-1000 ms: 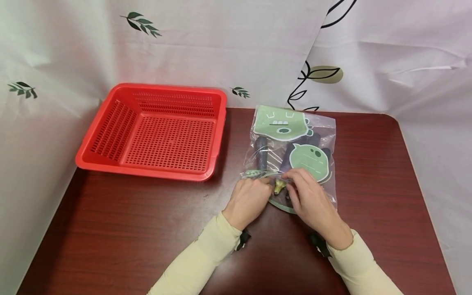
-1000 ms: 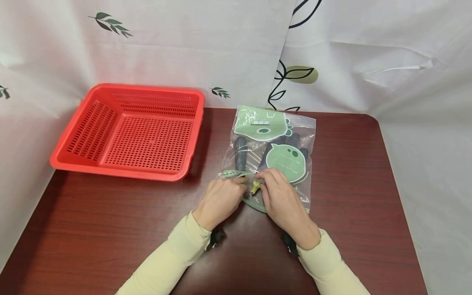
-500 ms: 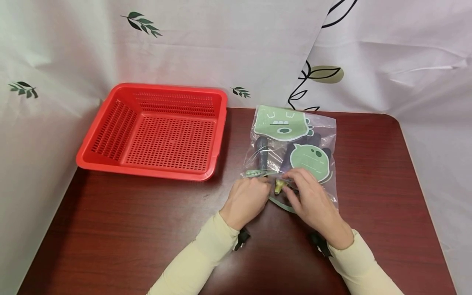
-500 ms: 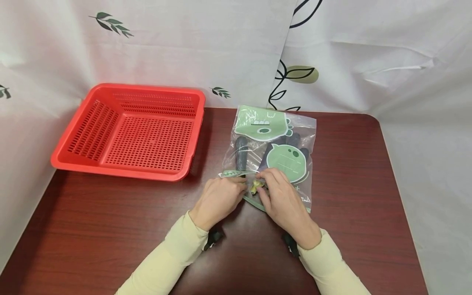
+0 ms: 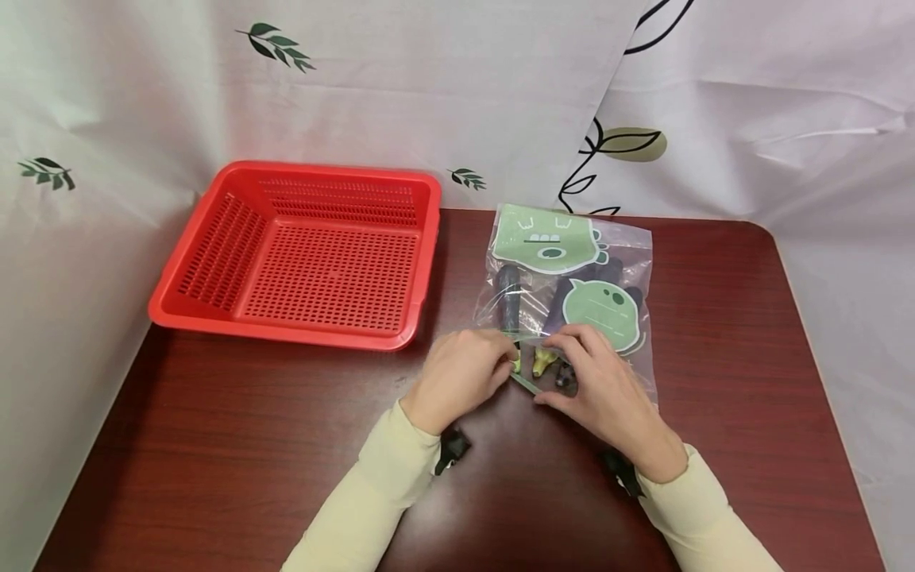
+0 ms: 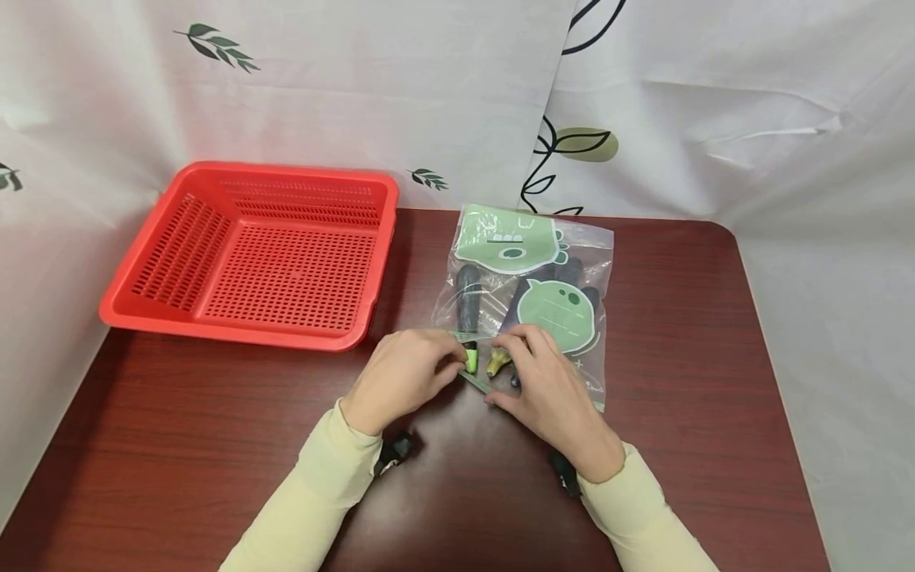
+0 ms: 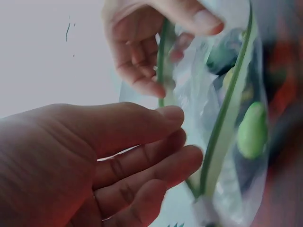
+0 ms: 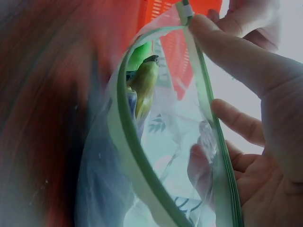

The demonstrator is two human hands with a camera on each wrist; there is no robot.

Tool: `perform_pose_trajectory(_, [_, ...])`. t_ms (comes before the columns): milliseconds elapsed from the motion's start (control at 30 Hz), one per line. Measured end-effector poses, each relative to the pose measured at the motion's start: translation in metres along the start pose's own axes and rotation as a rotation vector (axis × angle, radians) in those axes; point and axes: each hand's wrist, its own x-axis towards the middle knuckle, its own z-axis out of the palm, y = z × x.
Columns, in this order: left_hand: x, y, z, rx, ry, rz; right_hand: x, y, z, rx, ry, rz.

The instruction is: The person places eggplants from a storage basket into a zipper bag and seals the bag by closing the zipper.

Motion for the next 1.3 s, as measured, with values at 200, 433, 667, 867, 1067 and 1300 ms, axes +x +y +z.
perform_pose_trajectory(200, [-0.003,-0.013,-0.007,-0.069,-0.021,-0.035,0.000,0.001,-0.002,-0.024,0.018,-0.015])
perform_pose_trajectory(433, [-0.004,-0.024,-0.006,-0.017,-0.059,-0.053,0.002,0.004,-0.007,-0.036,0.049,-0.013])
perform_pose_trajectory(667, [-0.005,-0.025,-0.008,0.049,-0.021,-0.034,0.003,0.006,-0.008,-0.020,0.087,0.022])
perform_pose_trajectory(867, [-0.004,-0.029,-0.013,0.081,0.013,-0.034,0.001,0.005,-0.009,-0.011,0.132,0.054])
perform_pose_trajectory(1067, [-0.005,-0.031,-0.018,0.057,0.017,-0.037,0.004,0.002,-0.010,0.002,0.147,0.047])
perform_pose_trajectory(1300, [-0.007,-0.031,-0.020,0.051,0.028,-0.028,0.017,-0.009,-0.009,0.038,0.104,-0.008])
